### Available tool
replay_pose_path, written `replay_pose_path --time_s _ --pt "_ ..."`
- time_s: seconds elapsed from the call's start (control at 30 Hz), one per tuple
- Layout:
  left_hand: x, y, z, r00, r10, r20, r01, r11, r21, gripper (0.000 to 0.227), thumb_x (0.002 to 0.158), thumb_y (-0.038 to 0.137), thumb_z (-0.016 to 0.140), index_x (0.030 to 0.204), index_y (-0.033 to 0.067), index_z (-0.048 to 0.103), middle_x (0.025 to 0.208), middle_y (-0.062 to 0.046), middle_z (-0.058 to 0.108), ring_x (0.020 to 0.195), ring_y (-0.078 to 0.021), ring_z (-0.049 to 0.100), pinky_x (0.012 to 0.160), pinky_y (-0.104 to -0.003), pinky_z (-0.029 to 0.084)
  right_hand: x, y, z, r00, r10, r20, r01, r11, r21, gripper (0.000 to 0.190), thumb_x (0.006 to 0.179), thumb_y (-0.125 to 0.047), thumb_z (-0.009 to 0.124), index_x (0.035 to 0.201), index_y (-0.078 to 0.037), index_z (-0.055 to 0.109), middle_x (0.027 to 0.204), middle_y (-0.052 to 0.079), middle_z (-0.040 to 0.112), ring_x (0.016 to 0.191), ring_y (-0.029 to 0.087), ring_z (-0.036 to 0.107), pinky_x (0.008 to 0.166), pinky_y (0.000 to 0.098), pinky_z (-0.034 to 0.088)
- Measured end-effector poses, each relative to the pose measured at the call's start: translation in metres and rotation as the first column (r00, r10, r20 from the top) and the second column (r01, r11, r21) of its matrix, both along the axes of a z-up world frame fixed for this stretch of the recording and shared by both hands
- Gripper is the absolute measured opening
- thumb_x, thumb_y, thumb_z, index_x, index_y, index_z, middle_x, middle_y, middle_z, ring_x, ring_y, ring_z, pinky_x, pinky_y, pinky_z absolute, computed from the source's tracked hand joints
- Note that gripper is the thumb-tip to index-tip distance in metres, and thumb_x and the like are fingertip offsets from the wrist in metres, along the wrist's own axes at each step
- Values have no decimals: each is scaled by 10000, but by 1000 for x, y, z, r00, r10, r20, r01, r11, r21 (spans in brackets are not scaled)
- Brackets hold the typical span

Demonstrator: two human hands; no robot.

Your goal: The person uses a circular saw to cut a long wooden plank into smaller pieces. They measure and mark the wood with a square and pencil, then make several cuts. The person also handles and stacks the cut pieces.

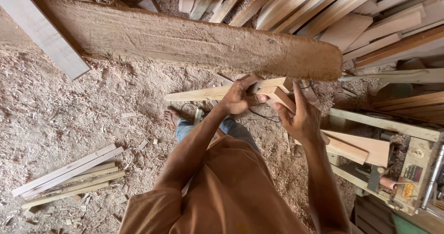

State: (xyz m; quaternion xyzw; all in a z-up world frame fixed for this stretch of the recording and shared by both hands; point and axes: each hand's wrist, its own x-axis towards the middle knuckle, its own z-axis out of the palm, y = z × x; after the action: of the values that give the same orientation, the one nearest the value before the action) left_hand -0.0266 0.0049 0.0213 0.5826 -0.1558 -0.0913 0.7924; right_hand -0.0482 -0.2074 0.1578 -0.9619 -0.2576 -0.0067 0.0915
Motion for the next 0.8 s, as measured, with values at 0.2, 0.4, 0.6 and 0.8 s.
replay_pose_path --time_s 0.2,0.4,0.6,0.8 --pt "-7 2 9 998 18 -56 -16 999 41 500 874 413 772 1216 67 660 780 -65 628 582 -151 489 576 -352 428 8 20 -3 999 16 -36 -6 965 261 648 1204 -465 441 1564 72 392 1367 329 623 1119 352 721 920 479 638" --pt "-11 15 17 999 21 41 -21 1000 0 522 919 453 751 1230 52 628 943 -93 666 724 -189 603 651 -360 502 10 26 7 837 -222 -500 428 835 346 526 980 -529 618 1181 -47 559 1036 169 694 803 243 713 570 422 640" --pt "-15 20 24 1000 -28 -2 28 999 -26 553 938 479 715 1264 47 600 1121 -130 644 900 -245 708 730 -395 621 6 30 7 865 -227 -448 407 839 360 439 1020 -495 655 1137 -74 615 921 103 677 704 158 634 523 364 547" --pt "-25 21 -38 992 -127 12 127 976 -179 720 907 487 755 1380 27 466 1319 -152 504 993 -248 730 851 -397 659 2 35 5 950 -159 -269 260 880 398 403 1077 -481 599 1185 -94 623 963 58 685 729 119 637 533 315 551"
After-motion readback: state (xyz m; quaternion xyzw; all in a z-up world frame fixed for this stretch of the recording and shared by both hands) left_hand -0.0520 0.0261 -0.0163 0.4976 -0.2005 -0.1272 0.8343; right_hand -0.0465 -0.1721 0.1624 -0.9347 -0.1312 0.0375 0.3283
